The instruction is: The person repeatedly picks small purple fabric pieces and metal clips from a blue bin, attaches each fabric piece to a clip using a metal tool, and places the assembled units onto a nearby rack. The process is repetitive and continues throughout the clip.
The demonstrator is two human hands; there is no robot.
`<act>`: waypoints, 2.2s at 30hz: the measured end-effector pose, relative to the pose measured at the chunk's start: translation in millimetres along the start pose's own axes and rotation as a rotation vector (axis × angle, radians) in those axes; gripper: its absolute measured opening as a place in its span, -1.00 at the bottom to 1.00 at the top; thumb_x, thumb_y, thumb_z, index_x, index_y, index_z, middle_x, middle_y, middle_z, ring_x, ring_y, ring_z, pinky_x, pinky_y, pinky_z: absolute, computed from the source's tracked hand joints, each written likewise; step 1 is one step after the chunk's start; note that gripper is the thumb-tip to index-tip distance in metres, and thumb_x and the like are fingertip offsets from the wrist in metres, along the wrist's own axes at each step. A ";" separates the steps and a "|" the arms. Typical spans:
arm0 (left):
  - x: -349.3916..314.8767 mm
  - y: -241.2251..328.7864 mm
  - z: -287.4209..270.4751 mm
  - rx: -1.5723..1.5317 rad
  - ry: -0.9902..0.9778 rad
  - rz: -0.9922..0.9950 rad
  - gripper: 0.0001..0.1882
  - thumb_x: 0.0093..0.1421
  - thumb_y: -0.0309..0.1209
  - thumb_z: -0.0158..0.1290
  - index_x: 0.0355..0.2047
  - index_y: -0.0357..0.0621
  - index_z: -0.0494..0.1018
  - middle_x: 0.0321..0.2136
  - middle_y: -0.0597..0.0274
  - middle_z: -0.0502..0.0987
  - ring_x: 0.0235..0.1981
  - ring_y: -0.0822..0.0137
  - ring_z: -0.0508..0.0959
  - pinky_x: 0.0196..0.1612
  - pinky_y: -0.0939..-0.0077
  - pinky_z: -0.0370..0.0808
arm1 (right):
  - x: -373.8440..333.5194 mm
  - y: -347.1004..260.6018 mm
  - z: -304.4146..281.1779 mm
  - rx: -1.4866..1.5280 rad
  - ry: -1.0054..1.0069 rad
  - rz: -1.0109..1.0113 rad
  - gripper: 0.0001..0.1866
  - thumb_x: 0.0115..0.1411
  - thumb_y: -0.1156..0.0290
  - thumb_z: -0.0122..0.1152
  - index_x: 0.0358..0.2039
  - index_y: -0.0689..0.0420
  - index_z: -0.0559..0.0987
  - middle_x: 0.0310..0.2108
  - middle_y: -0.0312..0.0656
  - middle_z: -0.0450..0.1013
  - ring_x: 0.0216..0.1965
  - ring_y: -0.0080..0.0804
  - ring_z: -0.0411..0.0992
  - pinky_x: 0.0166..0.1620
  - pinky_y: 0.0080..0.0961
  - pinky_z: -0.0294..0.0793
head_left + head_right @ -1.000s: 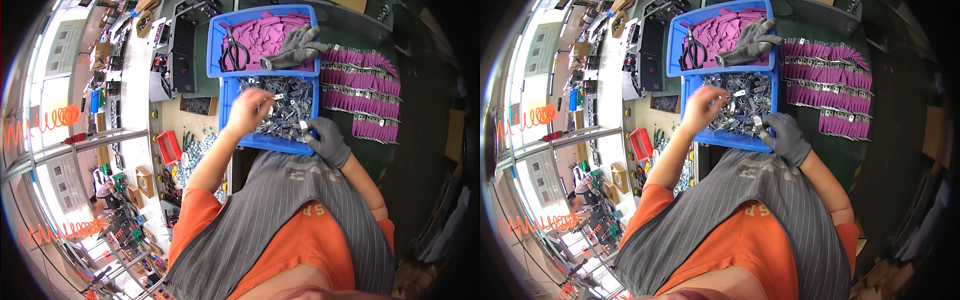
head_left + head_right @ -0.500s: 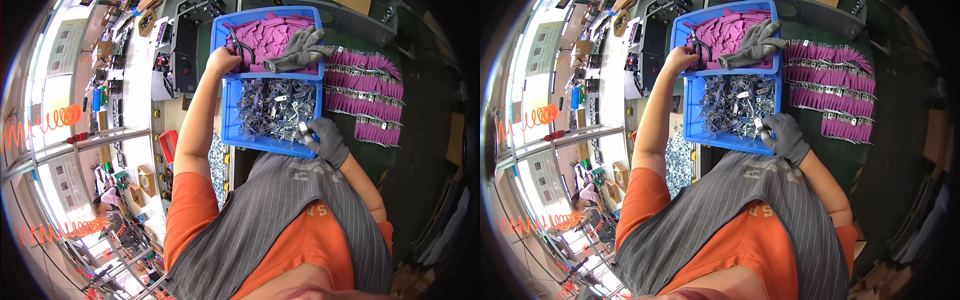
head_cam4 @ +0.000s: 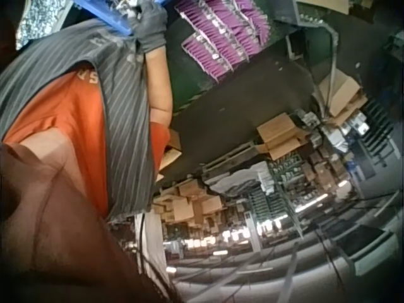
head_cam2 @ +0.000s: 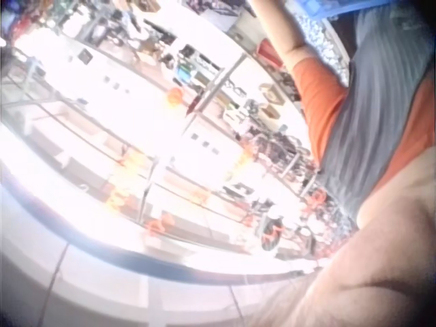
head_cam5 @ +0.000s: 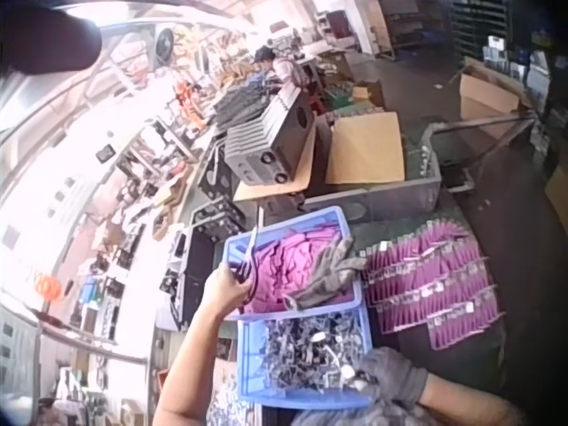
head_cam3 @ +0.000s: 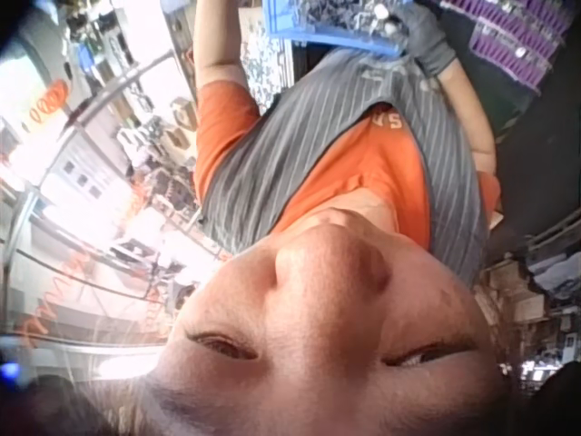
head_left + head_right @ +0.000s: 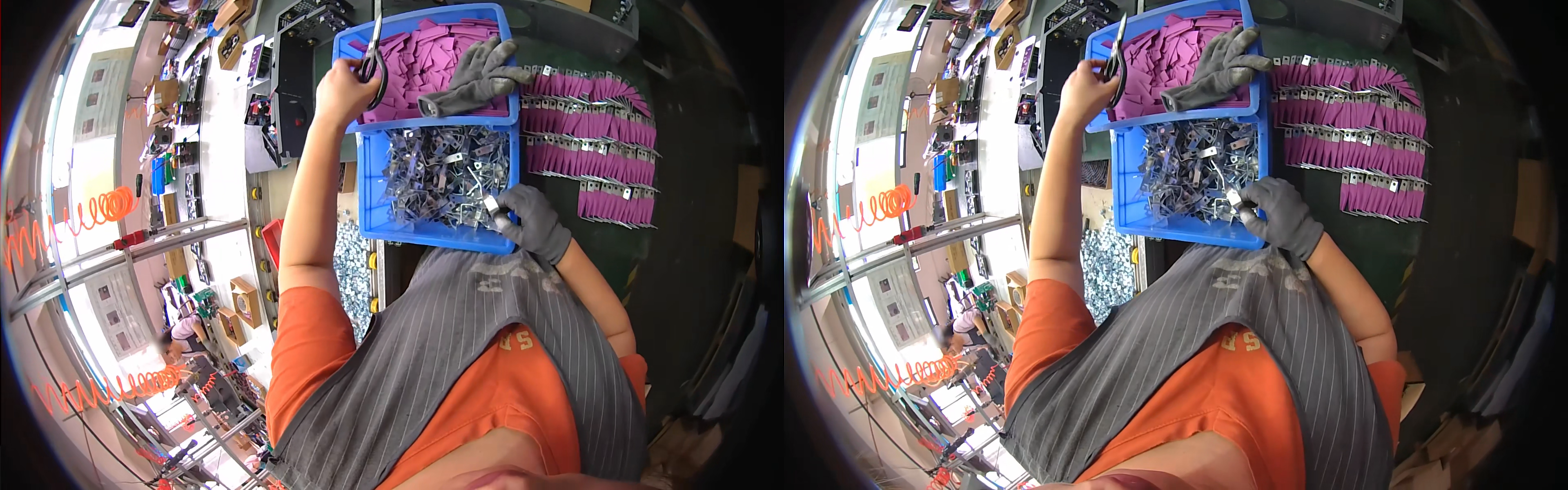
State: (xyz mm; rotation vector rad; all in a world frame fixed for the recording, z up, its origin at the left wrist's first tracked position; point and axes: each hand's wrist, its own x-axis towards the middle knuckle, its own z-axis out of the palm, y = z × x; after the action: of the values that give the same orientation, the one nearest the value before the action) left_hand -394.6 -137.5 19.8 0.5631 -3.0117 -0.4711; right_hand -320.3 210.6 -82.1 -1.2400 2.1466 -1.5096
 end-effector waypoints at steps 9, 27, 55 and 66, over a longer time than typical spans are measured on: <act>7.6 82.0 61.0 -0.295 -0.123 0.253 -0.44 -0.06 -0.13 0.26 -0.13 -0.24 0.40 -0.27 0.02 0.60 -0.23 0.16 0.61 -0.12 0.35 0.50 | 0.3 -1.0 0.5 -0.011 -0.012 0.026 -0.80 -0.03 0.35 0.18 -0.37 0.14 0.50 -0.48 -0.11 0.42 -0.39 -0.10 0.41 -0.25 -0.23 0.38; 4.8 -24.7 5.9 0.232 -0.297 0.684 -0.24 -0.11 -0.29 0.28 0.16 0.16 0.27 0.09 0.18 0.34 0.12 0.04 0.34 0.14 0.20 0.34 | -0.1 2.5 -0.4 0.023 -0.013 0.017 -0.80 -0.02 0.34 0.18 -0.39 0.15 0.49 -0.51 -0.10 0.40 -0.44 -0.09 0.40 -0.29 -0.23 0.38; 24.7 -71.8 20.5 -0.830 -0.232 0.109 -0.89 0.09 -0.57 0.11 -0.39 -0.20 0.39 -0.36 0.31 0.50 -0.33 0.52 0.51 -0.22 0.61 0.46 | -1.5 1.2 1.8 0.040 -0.005 0.025 -0.80 0.01 0.33 0.17 -0.36 0.15 0.50 -0.49 -0.09 0.42 -0.40 -0.10 0.42 -0.28 -0.25 0.39; 30.8 -60.6 29.8 -1.964 -0.431 -0.365 -0.75 0.14 -0.52 -0.04 -0.18 -0.41 0.42 -0.23 -0.02 0.55 -0.11 0.08 0.54 0.01 0.11 0.50 | -1.7 -0.3 1.6 0.043 0.002 0.015 -0.80 0.01 0.34 0.16 -0.35 0.15 0.51 -0.48 -0.10 0.43 -0.38 -0.11 0.43 -0.26 -0.26 0.41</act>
State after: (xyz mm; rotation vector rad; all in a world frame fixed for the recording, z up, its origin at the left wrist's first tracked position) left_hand -405.2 -193.8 -27.4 0.6390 -1.1535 -2.9350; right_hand -318.2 210.8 -83.0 -1.2065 2.1086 -1.5438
